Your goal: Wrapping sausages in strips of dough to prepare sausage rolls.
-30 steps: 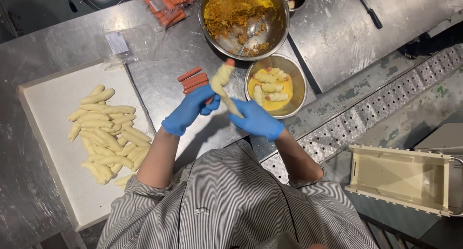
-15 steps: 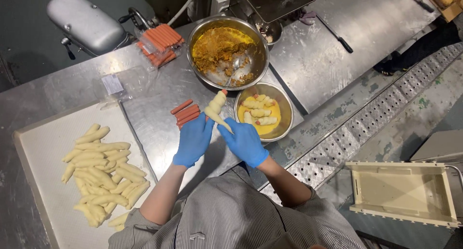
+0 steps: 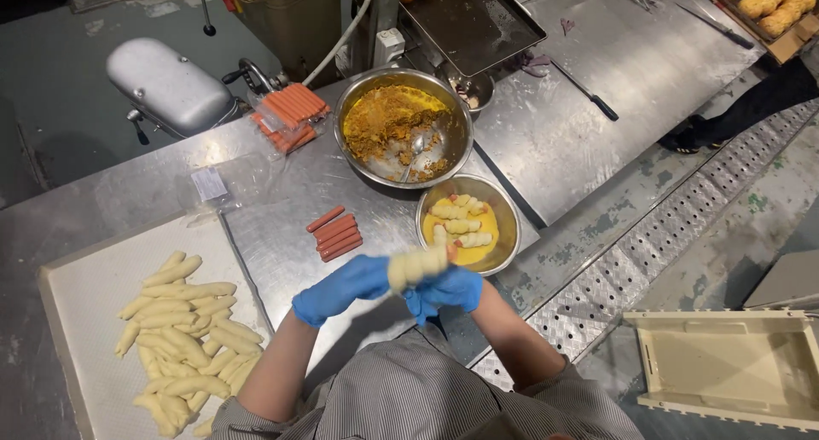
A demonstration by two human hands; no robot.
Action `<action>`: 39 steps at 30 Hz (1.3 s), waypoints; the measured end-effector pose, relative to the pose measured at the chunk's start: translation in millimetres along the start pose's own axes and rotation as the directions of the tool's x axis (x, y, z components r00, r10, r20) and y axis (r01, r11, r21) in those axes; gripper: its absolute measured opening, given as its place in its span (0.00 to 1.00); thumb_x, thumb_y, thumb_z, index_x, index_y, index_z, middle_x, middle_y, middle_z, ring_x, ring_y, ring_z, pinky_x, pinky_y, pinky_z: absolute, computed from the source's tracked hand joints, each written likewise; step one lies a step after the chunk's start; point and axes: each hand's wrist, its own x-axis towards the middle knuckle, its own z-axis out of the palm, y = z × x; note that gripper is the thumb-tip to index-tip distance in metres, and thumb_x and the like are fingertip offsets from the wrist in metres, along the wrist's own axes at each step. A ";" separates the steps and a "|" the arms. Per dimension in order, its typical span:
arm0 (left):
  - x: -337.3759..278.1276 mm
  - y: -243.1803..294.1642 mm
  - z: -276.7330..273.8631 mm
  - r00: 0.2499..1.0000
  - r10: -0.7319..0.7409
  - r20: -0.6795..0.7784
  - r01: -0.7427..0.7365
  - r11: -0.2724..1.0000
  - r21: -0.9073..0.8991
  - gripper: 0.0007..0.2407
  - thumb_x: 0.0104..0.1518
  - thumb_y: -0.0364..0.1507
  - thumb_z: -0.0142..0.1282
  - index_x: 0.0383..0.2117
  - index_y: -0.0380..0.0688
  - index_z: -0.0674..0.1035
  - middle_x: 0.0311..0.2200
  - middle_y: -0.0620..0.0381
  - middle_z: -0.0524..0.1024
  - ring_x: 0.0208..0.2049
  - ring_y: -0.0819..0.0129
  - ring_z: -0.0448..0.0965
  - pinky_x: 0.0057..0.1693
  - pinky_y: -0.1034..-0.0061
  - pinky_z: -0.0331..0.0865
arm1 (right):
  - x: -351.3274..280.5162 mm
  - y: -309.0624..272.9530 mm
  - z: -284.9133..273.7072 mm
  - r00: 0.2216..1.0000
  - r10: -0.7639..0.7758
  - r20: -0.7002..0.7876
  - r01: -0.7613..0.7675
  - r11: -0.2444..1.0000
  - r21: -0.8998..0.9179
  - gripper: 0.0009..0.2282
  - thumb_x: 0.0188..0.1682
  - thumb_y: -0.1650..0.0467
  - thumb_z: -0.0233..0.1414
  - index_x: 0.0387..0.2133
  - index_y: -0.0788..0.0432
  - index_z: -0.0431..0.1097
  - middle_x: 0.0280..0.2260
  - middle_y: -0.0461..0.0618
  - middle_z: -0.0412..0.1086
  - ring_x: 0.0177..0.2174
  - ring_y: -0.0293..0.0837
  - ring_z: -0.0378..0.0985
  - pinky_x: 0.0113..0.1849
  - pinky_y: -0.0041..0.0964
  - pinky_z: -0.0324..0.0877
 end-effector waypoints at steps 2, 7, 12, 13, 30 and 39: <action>-5.1 28.6 7.0 0.970 -0.025 0.244 -0.070 0.926 0.372 0.16 0.67 0.39 0.50 0.51 0.42 0.80 0.26 0.66 0.72 0.26 0.84 0.68 0.36 0.85 0.62 | -3.4 -11.0 -5.7 0.991 0.082 -0.104 -0.115 0.920 -0.374 0.17 0.52 0.62 0.54 0.40 0.67 0.74 0.31 0.54 0.75 0.23 0.42 0.75 0.22 0.35 0.67; 6.0 27.5 16.1 0.921 -0.326 0.214 -0.049 0.448 0.893 0.14 0.57 0.41 0.59 0.37 0.45 0.86 0.23 0.56 0.77 0.23 0.77 0.75 0.38 0.75 0.70 | 9.1 4.6 0.7 0.891 -0.109 -0.441 -0.253 0.687 -0.681 0.13 0.51 0.71 0.59 0.45 0.70 0.80 0.34 0.57 0.77 0.25 0.36 0.71 0.26 0.30 0.65; 35.0 -31.0 31.4 0.691 0.683 -0.238 -0.518 0.697 0.495 0.32 0.45 0.36 0.72 0.55 0.39 0.66 0.49 0.52 0.69 0.51 0.72 0.72 0.58 0.74 0.68 | 29.1 19.0 18.0 0.677 -0.605 -0.419 0.390 0.778 -0.493 0.12 0.50 0.75 0.54 0.47 0.63 0.71 0.41 0.46 0.76 0.41 0.35 0.79 0.46 0.31 0.74; 32.3 -39.1 32.3 0.695 0.680 -0.236 -0.515 0.699 0.497 0.32 0.45 0.36 0.72 0.55 0.39 0.66 0.49 0.52 0.69 0.51 0.72 0.72 0.58 0.74 0.68 | 29.0 24.0 17.4 0.675 -0.606 -0.421 0.393 0.778 -0.490 0.12 0.50 0.75 0.54 0.47 0.63 0.71 0.41 0.46 0.76 0.41 0.35 0.79 0.46 0.31 0.74; 4.4 -23.8 39.1 0.983 0.176 0.057 -0.174 0.984 -0.040 0.21 0.59 0.43 0.58 0.50 0.43 0.70 0.36 0.61 0.78 0.39 0.78 0.80 0.49 0.81 0.74 | -10.9 -26.9 77.6 0.662 -0.730 -0.171 0.252 0.431 -0.866 0.11 0.47 0.75 0.60 0.43 0.63 0.78 0.39 0.48 0.74 0.40 0.38 0.77 0.44 0.31 0.72; 22.7 -46.6 -3.3 0.979 0.195 -0.060 -0.193 0.980 0.043 0.10 0.58 0.27 0.60 0.38 0.29 0.80 0.28 0.49 0.80 0.25 0.70 0.79 0.33 0.80 0.72 | -23.7 -46.7 65.9 0.543 -0.674 0.500 0.233 -0.451 -0.862 0.11 0.44 0.73 0.63 0.41 0.62 0.77 0.35 0.51 0.76 0.35 0.47 0.79 0.40 0.38 0.73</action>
